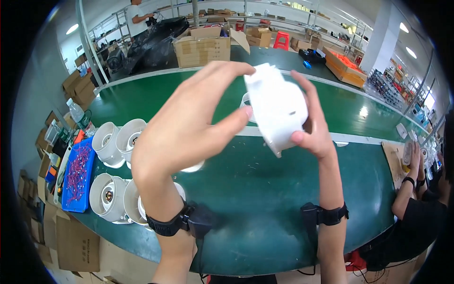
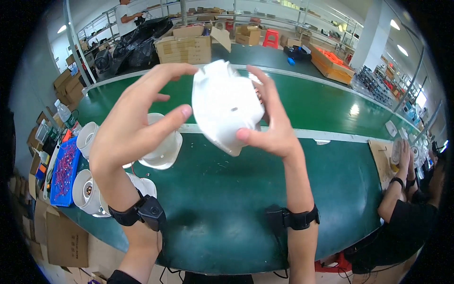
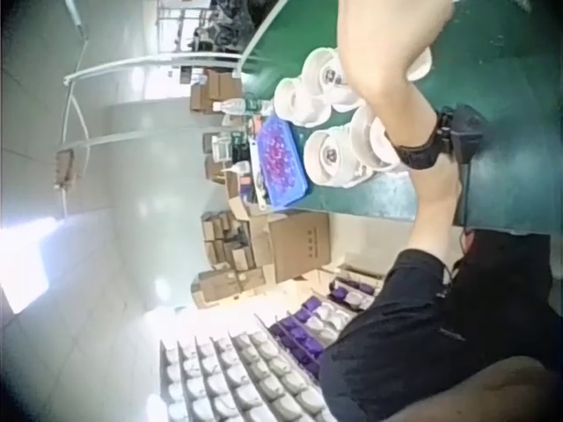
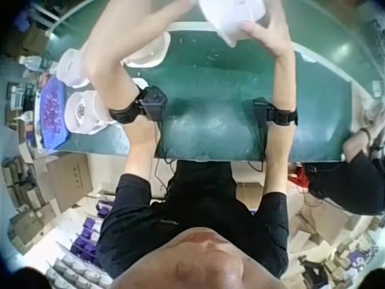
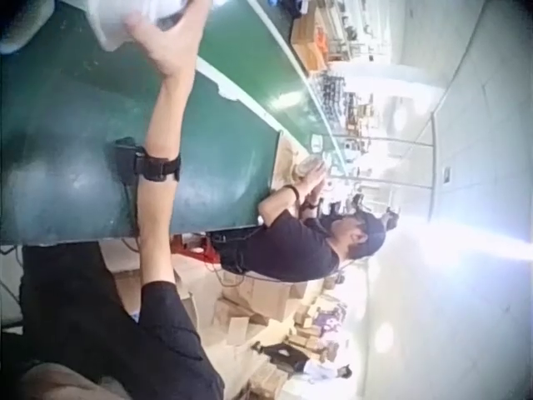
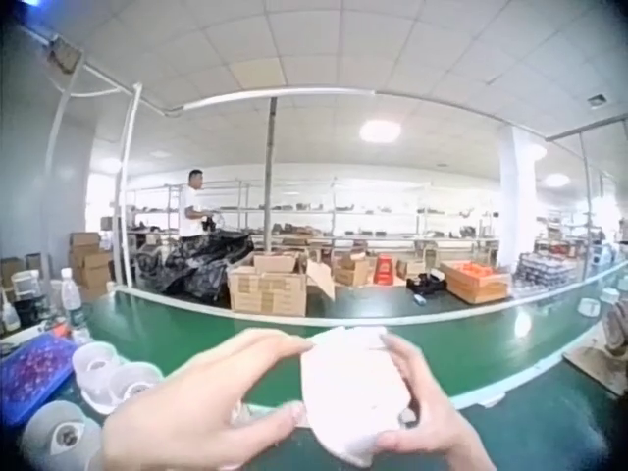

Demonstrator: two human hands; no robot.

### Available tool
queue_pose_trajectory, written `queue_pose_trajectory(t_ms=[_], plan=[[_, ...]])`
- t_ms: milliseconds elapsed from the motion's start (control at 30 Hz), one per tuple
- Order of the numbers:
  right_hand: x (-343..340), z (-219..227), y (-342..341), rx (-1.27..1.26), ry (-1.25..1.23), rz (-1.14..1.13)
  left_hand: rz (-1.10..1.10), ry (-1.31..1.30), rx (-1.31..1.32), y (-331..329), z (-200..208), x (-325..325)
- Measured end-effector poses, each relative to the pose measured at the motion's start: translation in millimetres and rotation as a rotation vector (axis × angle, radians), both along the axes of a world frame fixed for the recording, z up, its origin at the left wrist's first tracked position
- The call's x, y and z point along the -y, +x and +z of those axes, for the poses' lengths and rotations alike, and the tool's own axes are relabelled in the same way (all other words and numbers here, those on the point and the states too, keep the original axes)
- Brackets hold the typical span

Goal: Assembling plastic housing components for an electrical device on a production line.

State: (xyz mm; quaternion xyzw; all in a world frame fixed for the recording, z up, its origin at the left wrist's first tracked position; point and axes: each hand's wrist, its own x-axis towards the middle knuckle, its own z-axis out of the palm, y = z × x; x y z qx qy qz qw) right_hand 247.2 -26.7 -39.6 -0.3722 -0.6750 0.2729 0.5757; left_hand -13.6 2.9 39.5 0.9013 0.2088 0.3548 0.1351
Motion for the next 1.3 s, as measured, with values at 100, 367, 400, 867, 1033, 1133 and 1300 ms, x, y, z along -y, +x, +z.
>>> queue_pose_trajectory(t_ms=[100, 367, 400, 867, 1033, 1133, 1300], plan=[[4.7, 12.9, 20.9, 0.156, 0.094, -0.280, 0.040, -0.027, 0.025, -2.6, -3.1, -3.6], [-56.4, -33.2, 151.6, 0.708, -0.316, -0.917, 0.014, -0.172, -0.003, -6.9, 2.8, -3.1], [-64.9, -41.3, 153.5, 0.706, -0.314, -0.900, 0.024, -0.205, -0.028, -8.3, 3.5, -2.8], [-139.3, -93.2, 190.9, 0.964, -0.479, -0.575, 0.129, -0.235, -0.020, -28.1, 3.9, -9.0], [-125.8, -90.8, 190.8, 0.869, -0.343, -0.506, 0.086, -0.213, -0.020, -25.6, -11.8, -18.8], [-104.7, -82.2, 143.0, 0.971, 0.078, -0.720, 0.055, -0.010, 0.138, -13.9, -19.9, -12.2], [-57.1, -27.8, 12.2, 0.937, 0.166, -0.361, -0.021, 0.120, 0.168, 11.2, -22.3, 24.1]])
